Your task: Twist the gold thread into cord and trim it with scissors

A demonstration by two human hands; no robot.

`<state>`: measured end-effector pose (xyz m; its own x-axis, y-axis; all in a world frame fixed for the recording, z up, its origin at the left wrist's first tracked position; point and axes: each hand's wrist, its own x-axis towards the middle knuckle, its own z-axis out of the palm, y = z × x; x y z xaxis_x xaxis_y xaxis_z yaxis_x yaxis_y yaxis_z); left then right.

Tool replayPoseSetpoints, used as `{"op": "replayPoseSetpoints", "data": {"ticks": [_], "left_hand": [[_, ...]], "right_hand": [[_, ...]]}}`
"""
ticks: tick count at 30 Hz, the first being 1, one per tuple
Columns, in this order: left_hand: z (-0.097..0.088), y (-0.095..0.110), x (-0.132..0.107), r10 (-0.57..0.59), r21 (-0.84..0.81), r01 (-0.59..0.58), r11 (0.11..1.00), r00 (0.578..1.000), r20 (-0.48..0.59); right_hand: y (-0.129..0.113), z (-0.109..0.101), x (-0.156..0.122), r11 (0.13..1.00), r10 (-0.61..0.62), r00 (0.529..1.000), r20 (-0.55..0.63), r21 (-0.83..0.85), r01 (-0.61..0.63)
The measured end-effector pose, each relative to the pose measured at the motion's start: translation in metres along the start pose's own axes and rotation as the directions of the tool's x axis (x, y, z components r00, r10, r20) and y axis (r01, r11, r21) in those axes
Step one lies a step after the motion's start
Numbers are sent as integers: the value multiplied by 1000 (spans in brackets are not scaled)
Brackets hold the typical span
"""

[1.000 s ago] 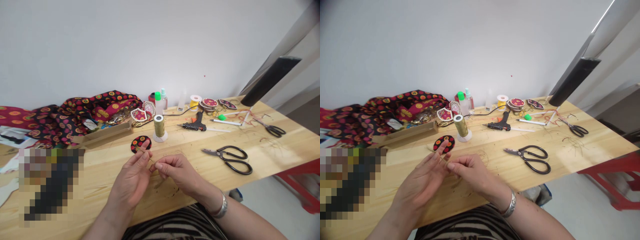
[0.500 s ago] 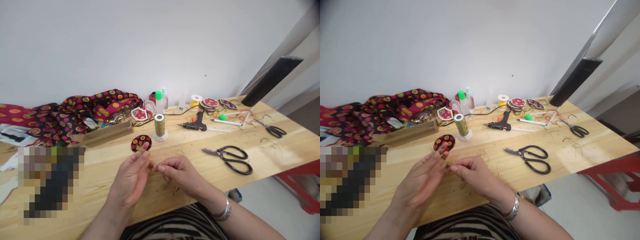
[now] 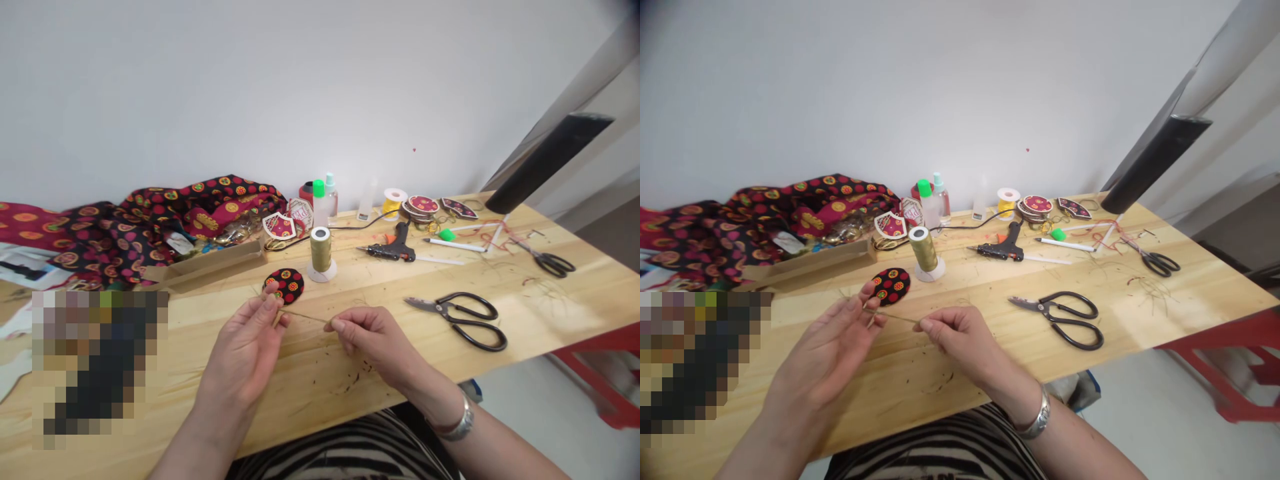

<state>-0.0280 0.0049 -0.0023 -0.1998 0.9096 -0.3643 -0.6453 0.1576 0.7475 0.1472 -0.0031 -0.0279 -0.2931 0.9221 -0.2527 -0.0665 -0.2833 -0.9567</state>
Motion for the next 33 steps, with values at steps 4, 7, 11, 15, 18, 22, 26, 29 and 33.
{"op": "replayPoseSetpoints", "data": {"ticks": [4, 7, 11, 15, 18, 22, 26, 29, 33], "left_hand": [[-3, 5, 3, 32, 2, -32, 999, 999, -32], [-4, 7, 4, 47, 16, -46, 999, 997, -62], [-6, 9, 4, 66, 51, -63, 997, 996, -59], [-16, 14, 8, 37, 215, -37, 976, 999, 1], [-29, 24, 11, 82, 515, -102, 851, 995, 62], [-31, 37, -1, 590, 802, -483, 352, 780, 211], [-8, 29, -22, 589, 690, -680, 246, 671, 451], [8, 9, -28, 385, 614, -678, 404, 735, 557], [10, -11, -27, 172, 608, -626, 489, 752, 637]], "right_hand": [[-2, -5, 0, 1000, 6, 1000, -28, 7, -6], [-2, -9, -1, 1000, -10, 999, -48, -30, 9], [-4, -12, -1, 993, -50, 997, -51, -110, 44], [-10, -15, -1, 973, -105, 993, -48, -209, 93], [-18, -19, -3, 954, -121, 992, -31, -279, 108], [-27, -21, -6, 919, -147, 989, 33, -366, 148], [-31, -18, -7, 866, -193, 974, 118, -446, 225], [-34, -13, -7, 816, -210, 961, 181, -509, 274], [-39, -11, -7, 785, -235, 941, 245, -524, 332]]}}
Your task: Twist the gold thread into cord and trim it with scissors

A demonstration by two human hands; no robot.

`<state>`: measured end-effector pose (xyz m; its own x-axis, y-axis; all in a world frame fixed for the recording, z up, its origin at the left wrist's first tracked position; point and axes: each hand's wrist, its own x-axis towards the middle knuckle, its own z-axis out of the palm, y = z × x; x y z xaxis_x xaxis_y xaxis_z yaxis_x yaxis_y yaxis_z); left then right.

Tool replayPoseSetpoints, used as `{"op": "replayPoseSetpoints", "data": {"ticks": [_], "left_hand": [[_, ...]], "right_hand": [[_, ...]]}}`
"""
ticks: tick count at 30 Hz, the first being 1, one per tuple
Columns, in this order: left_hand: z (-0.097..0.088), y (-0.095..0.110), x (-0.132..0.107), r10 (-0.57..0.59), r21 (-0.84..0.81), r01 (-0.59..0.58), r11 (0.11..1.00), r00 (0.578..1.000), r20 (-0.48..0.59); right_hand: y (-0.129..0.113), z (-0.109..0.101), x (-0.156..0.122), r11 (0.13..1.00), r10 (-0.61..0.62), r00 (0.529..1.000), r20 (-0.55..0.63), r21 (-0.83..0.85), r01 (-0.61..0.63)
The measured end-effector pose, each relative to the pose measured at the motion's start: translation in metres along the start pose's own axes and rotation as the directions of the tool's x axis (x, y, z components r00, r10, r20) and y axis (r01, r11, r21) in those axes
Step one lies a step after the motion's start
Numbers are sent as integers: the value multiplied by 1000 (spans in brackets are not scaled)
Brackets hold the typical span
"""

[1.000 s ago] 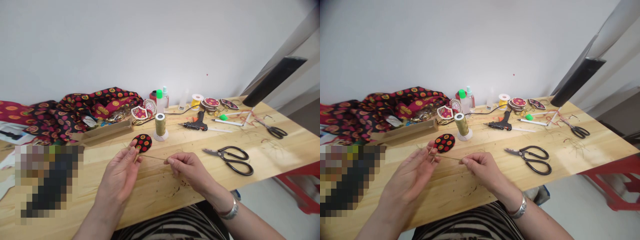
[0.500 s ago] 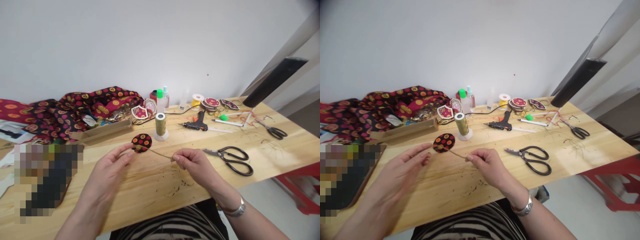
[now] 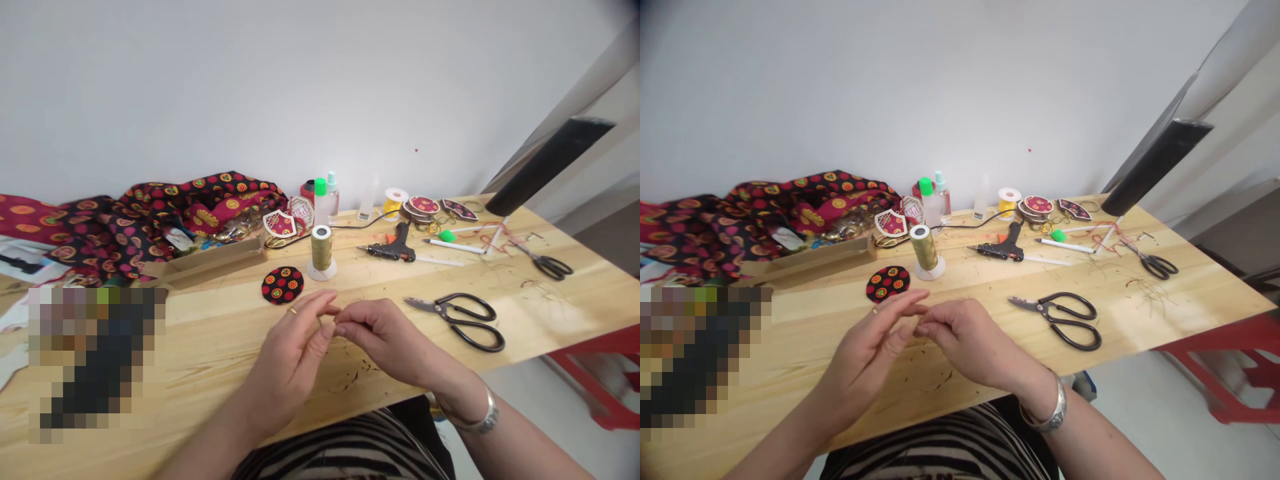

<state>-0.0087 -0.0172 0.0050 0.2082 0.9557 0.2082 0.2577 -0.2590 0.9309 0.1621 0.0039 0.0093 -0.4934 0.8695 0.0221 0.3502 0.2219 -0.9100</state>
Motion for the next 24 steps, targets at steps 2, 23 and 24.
{"op": "replayPoseSetpoints", "data": {"ticks": [2, 23, 24], "left_hand": [[0, -4, -2, 0, 64, -6, 998, 996, 93], [3, -22, -10, 19, 420, -103, 902, 980, 200], [3, -21, -10, -9, 406, -69, 911, 982, 187]], "right_hand": [[-1, -1, 0, 1000, -11, 1000, 18, 16, 11], [6, -6, 2, 982, 58, 998, 0, -183, -57], [7, -7, 2, 979, 52, 999, -10, -195, -53]]}}
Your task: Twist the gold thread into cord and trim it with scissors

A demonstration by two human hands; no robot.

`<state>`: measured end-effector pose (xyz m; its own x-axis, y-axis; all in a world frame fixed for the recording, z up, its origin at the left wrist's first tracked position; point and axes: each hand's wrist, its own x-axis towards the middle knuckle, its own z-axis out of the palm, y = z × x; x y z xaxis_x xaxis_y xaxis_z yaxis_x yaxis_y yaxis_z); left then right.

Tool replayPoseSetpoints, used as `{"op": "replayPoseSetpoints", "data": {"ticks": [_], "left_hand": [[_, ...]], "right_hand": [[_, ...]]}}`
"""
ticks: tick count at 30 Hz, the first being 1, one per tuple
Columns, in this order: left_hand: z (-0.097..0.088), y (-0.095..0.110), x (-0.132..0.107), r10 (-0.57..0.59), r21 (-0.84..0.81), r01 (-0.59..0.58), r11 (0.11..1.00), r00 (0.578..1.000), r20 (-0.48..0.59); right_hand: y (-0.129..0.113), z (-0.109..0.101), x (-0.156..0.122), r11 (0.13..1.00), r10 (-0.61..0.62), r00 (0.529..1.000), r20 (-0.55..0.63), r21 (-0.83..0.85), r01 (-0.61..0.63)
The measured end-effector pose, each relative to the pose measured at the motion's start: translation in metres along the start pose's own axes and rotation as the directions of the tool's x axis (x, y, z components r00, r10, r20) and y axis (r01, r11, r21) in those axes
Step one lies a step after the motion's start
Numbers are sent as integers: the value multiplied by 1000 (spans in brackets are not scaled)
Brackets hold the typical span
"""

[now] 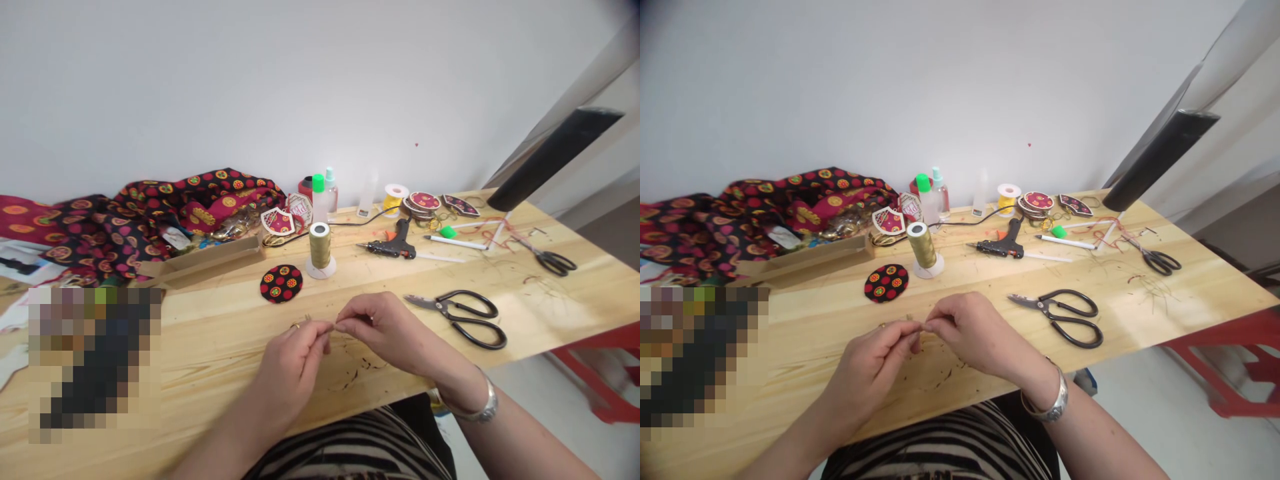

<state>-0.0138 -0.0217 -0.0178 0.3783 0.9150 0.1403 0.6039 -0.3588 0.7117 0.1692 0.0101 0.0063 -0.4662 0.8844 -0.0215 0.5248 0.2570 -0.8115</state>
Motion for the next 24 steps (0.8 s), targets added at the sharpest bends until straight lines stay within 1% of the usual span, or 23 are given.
{"op": "replayPoseSetpoints", "data": {"ticks": [2, 4, 6, 7, 9, 12, 14, 16, 17, 19, 21, 24], "left_hand": [[-1, 1, 1, -74, -59, 73, 996, 997, -6], [-2, 3, 1, -161, -133, 159, 978, 987, -5], [-3, 5, 2, -243, -220, 240, 945, 970, 15], [-4, 6, 2, -281, -267, 278, 923, 959, 27], [-5, 7, 3, -350, -360, 345, 867, 935, 55], [-4, 5, 3, -445, -482, 438, 758, 889, 107], [-2, 1, 3, -482, -536, 475, 698, 865, 140], [-1, -2, 3, -504, -562, 492, 665, 851, 147], [0, -4, 2, -514, -568, 495, 658, 846, 142], [1, -6, 2, -537, -578, 502, 643, 834, 126], [1, -7, 2, -557, -592, 509, 625, 822, 118], [2, -8, 2, -580, -622, 520, 585, 804, 126]], "right_hand": [[2, -3, 0, 999, -22, 998, -60, -41, 19], [8, -7, -3, 991, -48, 986, -160, -127, 27], [18, -14, -9, 965, -58, 966, -252, -261, -10], [24, -18, -14, 938, -54, 958, -282, -342, -48], [40, -28, -26, 846, -21, 945, -326, -509, -157], [66, -43, -50, 627, 53, 922, -384, -705, -330], [81, -51, -68, 493, 95, 905, -414, -771, -404], [94, -56, -83, 417, 121, 901, -417, -802, -428], [99, -58, -89, 401, 127, 902, -412, -811, -426], [106, -60, -99, 400, 124, 912, -392, -821, -408], [110, -61, -104, 419, 115, 921, -373, -822, -385], [110, -64, -105, 452, 113, 929, -352, -815, -363]]}}
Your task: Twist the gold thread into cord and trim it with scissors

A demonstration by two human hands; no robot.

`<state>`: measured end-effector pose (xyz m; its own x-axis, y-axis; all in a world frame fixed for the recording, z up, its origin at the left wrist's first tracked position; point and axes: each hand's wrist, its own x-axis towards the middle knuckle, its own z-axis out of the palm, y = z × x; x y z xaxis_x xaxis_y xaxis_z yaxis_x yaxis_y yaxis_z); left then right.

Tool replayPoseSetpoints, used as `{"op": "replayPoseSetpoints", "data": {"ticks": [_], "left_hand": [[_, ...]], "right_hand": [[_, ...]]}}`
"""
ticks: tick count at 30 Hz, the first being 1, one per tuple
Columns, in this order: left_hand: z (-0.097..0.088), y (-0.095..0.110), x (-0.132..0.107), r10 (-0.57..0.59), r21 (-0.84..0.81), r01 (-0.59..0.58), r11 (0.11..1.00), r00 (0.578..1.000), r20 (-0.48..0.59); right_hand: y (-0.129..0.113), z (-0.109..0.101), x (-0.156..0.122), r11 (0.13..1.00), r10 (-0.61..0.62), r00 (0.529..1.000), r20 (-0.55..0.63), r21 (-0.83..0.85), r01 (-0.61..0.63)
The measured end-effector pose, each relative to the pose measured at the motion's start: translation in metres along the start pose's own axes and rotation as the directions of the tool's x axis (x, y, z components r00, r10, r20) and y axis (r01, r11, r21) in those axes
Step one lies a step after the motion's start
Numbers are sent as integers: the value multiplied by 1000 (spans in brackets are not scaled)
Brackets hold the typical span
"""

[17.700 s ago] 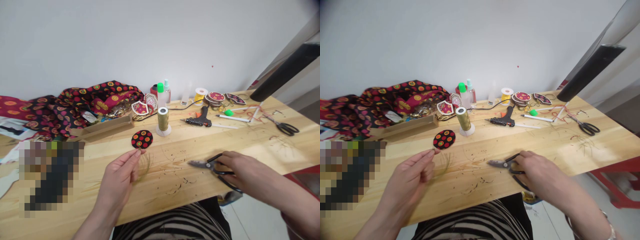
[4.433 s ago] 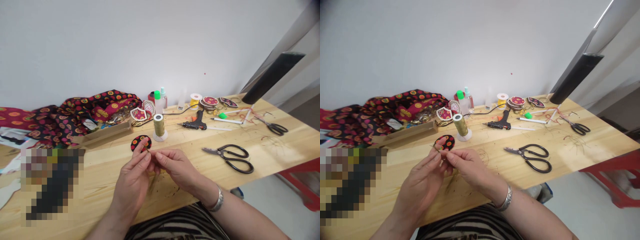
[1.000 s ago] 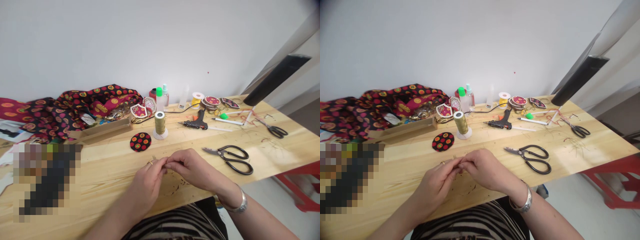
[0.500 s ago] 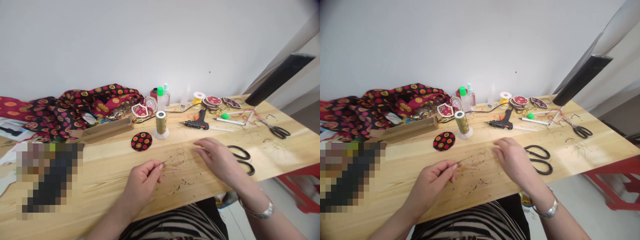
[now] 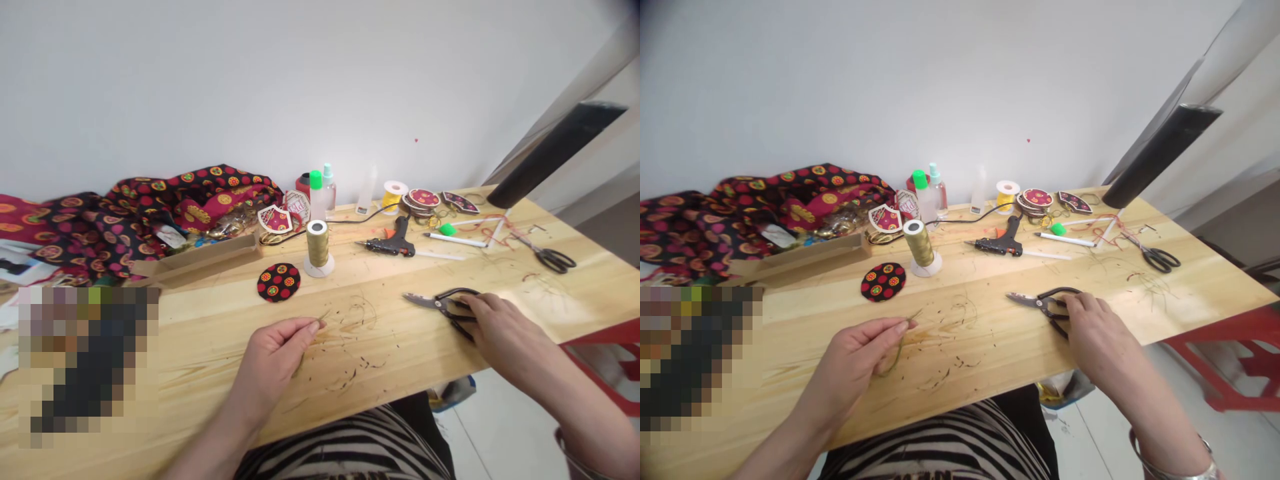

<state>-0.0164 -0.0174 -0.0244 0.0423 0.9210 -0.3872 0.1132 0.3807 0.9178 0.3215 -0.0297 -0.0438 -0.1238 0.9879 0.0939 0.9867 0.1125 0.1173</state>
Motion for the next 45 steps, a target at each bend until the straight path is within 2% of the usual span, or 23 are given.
{"op": "replayPoseSetpoints", "data": {"ticks": [6, 8, 10, 12, 14, 16, 17, 19, 20, 22, 24, 25, 27, 29, 32, 38, 45], "left_hand": [[0, 2, 0, -36, -88, 32, 996, 998, -44], [0, 4, -1, -52, -114, 44, 992, 996, -66], [1, 7, -2, -62, -137, 49, 989, 994, -93], [0, 9, -3, -66, -158, 46, 986, 990, -121], [-1, 9, -3, -65, -170, 43, 984, 990, -126], [-2, 8, -3, -53, -173, 31, 984, 991, -125], [-3, 7, -3, -45, -174, 23, 985, 991, -125], [-5, 6, -3, -28, -186, 5, 982, 992, -122], [-6, 6, -2, -20, -196, -4, 981, 992, -124], [-8, 7, -2, -7, -214, -21, 977, 991, -131], [-10, 9, -2, 0, -235, -35, 971, 989, -146], [-11, 10, -2, 1, -248, -40, 968, 988, -155], [-13, 11, -2, 4, -282, -52, 958, 986, -168], [-12, 13, -3, 9, -315, -66, 947, 984, -180], [-8, 17, -5, 9, -334, -71, 940, 983, -184], [-2, 20, -11, -2, -260, -38, 965, 988, -155], [-2, 17, -13, 63, -32, -71, 997, 978, -196]], "right_hand": [[-9, -21, 8, 994, 8, 995, 104, 105, -19], [-18, -31, 8, 974, 27, 989, 145, 218, -58], [-32, -41, 7, 913, 16, 984, 178, 400, -87], [-51, -48, 5, 771, -63, 977, 202, 632, -81], [-72, -54, 3, 530, -187, 965, 182, 846, -57], [-92, -56, 3, 253, -288, 942, 172, 962, -98], [-102, -57, 3, 128, -348, 919, 187, 980, -151], [-116, -56, 5, -57, -471, 851, 232, 955, -291], [-121, -56, 6, -121, -527, 815, 242, 928, -353], [-126, -55, 8, -191, -621, 745, 243, 875, -445], [-128, -53, 8, -211, -674, 699, 238, 844, -492], [-128, -53, 8, -206, -680, 692, 242, 842, -498], [-128, -50, 6, -167, -663, 706, 250, 869, -465], [-129, -47, 3, -87, -644, 723, 250, 915, -394], [-132, -44, 2, -17, -666, 709, 233, 945, -326], [-137, -39, 8, -115, -630, 752, 193, 935, -336], [-135, -36, 12, -66, -612, 772, 172, 961, -267]]}}
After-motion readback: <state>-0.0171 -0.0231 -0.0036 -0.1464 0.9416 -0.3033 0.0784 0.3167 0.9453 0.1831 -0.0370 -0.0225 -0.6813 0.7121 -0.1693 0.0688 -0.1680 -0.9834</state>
